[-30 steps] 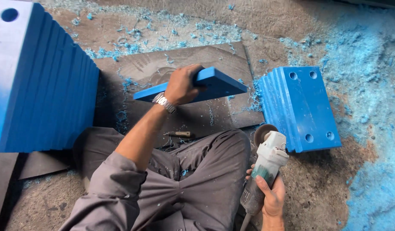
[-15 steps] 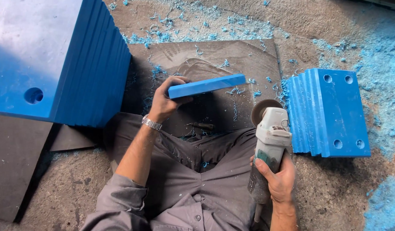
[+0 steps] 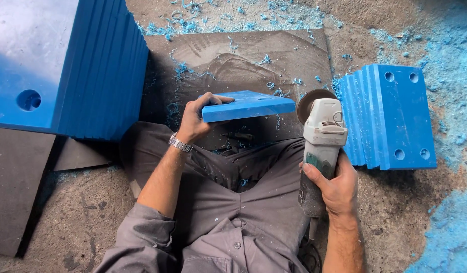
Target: Grinding edges of plastic blocks with an angle grinder and deburring holes with a hand tool.
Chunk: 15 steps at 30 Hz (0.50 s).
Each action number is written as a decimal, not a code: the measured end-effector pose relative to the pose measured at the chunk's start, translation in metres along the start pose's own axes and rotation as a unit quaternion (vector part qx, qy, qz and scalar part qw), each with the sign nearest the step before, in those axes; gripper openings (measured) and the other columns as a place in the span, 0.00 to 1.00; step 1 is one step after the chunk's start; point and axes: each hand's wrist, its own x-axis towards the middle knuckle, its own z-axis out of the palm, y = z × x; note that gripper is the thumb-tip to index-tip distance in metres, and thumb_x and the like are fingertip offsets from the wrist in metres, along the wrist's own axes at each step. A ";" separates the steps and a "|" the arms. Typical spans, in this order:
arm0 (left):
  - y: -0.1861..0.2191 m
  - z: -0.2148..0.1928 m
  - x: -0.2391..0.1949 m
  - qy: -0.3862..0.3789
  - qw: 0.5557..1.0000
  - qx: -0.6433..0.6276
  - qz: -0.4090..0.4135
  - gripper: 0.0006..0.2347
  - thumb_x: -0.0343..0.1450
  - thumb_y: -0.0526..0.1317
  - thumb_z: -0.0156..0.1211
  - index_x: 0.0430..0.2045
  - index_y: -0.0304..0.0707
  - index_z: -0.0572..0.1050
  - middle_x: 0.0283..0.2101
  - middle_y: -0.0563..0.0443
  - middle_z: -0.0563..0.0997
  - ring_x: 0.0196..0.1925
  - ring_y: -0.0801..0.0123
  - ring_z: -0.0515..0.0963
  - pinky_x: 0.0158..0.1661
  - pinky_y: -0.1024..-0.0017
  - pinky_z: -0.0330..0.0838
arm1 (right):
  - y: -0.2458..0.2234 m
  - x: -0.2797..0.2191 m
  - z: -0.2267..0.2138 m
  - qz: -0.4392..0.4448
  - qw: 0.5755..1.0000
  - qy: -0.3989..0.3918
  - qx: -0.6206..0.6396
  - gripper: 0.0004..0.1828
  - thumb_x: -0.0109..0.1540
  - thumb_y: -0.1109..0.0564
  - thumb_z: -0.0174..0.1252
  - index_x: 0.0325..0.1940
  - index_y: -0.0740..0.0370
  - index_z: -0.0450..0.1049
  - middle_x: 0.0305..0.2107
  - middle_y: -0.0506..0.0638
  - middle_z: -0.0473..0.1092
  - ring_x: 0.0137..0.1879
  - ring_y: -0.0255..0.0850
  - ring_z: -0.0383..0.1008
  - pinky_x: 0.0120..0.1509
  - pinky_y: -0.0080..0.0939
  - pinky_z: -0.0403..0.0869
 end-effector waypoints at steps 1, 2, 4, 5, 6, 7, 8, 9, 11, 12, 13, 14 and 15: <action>0.001 0.000 0.001 0.000 1.000 0.001 0.000 0.10 0.66 0.32 0.68 0.34 0.36 0.71 0.53 0.46 0.85 0.55 0.62 0.85 0.56 0.65 0.79 | 0.000 0.001 0.001 -0.001 1.000 -0.001 0.000 0.32 0.56 0.58 0.71 0.59 0.73 0.68 0.38 0.59 0.77 0.41 0.42 0.80 0.50 0.41 0.79; 0.001 0.000 0.002 0.002 1.000 -0.004 -0.003 0.09 0.67 0.33 0.68 0.33 0.36 0.71 0.52 0.46 0.85 0.54 0.62 0.85 0.55 0.65 0.79 | 0.000 0.002 0.003 -0.007 1.000 -0.004 0.007 0.33 0.56 0.57 0.71 0.60 0.73 0.67 0.39 0.58 0.77 0.42 0.42 0.80 0.51 0.41 0.79; 0.003 -0.001 0.001 0.001 1.000 -0.011 -0.010 0.09 0.67 0.33 0.67 0.32 0.36 0.70 0.52 0.46 0.85 0.53 0.62 0.86 0.54 0.64 0.79 | 0.000 0.001 0.005 -0.010 1.000 -0.007 0.014 0.34 0.55 0.56 0.71 0.60 0.72 0.66 0.40 0.57 0.76 0.43 0.41 0.80 0.51 0.41 0.79; 0.004 -0.001 0.002 0.002 1.000 -0.007 -0.007 0.10 0.67 0.33 0.68 0.32 0.36 0.70 0.52 0.46 0.85 0.54 0.62 0.86 0.54 0.64 0.79 | -0.001 0.002 0.006 -0.006 1.000 -0.004 0.016 0.34 0.55 0.56 0.71 0.60 0.72 0.67 0.40 0.57 0.76 0.43 0.42 0.81 0.51 0.41 0.79; 0.005 -0.001 0.002 0.002 1.000 -0.003 -0.004 0.10 0.67 0.33 0.68 0.33 0.36 0.70 0.52 0.46 0.85 0.54 0.62 0.86 0.54 0.64 0.79 | -0.002 0.003 0.007 -0.002 1.000 -0.001 0.017 0.34 0.55 0.55 0.72 0.59 0.73 0.67 0.40 0.57 0.76 0.43 0.42 0.81 0.51 0.41 0.80; 0.006 -0.001 0.002 0.002 1.000 -0.003 -0.006 0.10 0.67 0.33 0.68 0.33 0.36 0.70 0.52 0.46 0.85 0.54 0.62 0.86 0.54 0.64 0.79 | -0.001 0.004 0.006 -0.001 1.000 -0.002 0.017 0.34 0.55 0.55 0.72 0.59 0.73 0.67 0.40 0.57 0.76 0.43 0.42 0.81 0.51 0.41 0.80; 0.007 -0.002 0.001 0.001 1.000 0.000 -0.002 0.10 0.67 0.33 0.68 0.33 0.36 0.70 0.52 0.46 0.85 0.54 0.61 0.85 0.55 0.64 0.79 | 0.000 0.005 0.006 0.000 1.000 -0.002 0.010 0.34 0.55 0.56 0.72 0.59 0.73 0.67 0.40 0.58 0.76 0.43 0.42 0.81 0.51 0.41 0.80; 0.007 -0.002 0.001 0.000 1.000 0.002 0.003 0.10 0.66 0.34 0.68 0.33 0.36 0.70 0.51 0.46 0.85 0.54 0.61 0.85 0.55 0.63 0.78 | 0.001 0.007 0.005 -0.001 1.000 -0.002 0.004 0.34 0.55 0.56 0.72 0.59 0.73 0.67 0.39 0.58 0.77 0.42 0.42 0.81 0.51 0.41 0.80; 0.003 -0.001 -0.001 -0.001 1.000 0.007 0.000 0.09 0.67 0.34 0.68 0.32 0.37 0.71 0.51 0.47 0.85 0.52 0.62 0.86 0.54 0.64 0.79 | 0.000 0.008 0.007 -0.001 1.000 -0.003 -0.001 0.34 0.55 0.56 0.72 0.59 0.73 0.67 0.40 0.58 0.77 0.43 0.42 0.81 0.51 0.41 0.80; 0.001 0.000 -0.002 -0.002 1.000 0.012 -0.002 0.08 0.67 0.35 0.68 0.31 0.38 0.72 0.51 0.47 0.86 0.51 0.63 0.87 0.53 0.64 0.79 | -0.001 0.008 0.008 -0.002 1.000 -0.003 -0.005 0.34 0.55 0.56 0.71 0.60 0.73 0.67 0.40 0.58 0.76 0.43 0.42 0.81 0.51 0.40 0.80; 0.002 0.000 -0.003 0.000 1.000 0.012 -0.004 0.08 0.67 0.35 0.68 0.31 0.38 0.72 0.51 0.47 0.86 0.51 0.63 0.87 0.53 0.64 0.79 | -0.003 0.007 0.009 -0.001 1.000 -0.005 -0.006 0.34 0.55 0.56 0.71 0.60 0.73 0.67 0.40 0.58 0.76 0.43 0.42 0.81 0.51 0.40 0.80; 0.002 0.001 -0.003 -0.001 1.000 0.005 -0.004 0.08 0.67 0.35 0.68 0.30 0.37 0.72 0.51 0.47 0.86 0.51 0.63 0.87 0.53 0.64 0.79 | -0.004 0.005 0.011 0.008 1.000 -0.004 -0.009 0.34 0.55 0.55 0.71 0.60 0.73 0.67 0.41 0.58 0.76 0.44 0.42 0.81 0.51 0.41 0.80; 0.003 0.000 -0.003 -0.001 1.000 -0.001 -0.005 0.09 0.67 0.36 0.68 0.30 0.37 0.71 0.51 0.47 0.86 0.51 0.63 0.87 0.52 0.64 0.79 | -0.005 0.004 0.013 0.016 1.000 -0.004 -0.010 0.35 0.55 0.55 0.71 0.61 0.72 0.67 0.42 0.57 0.76 0.44 0.42 0.81 0.52 0.41 0.80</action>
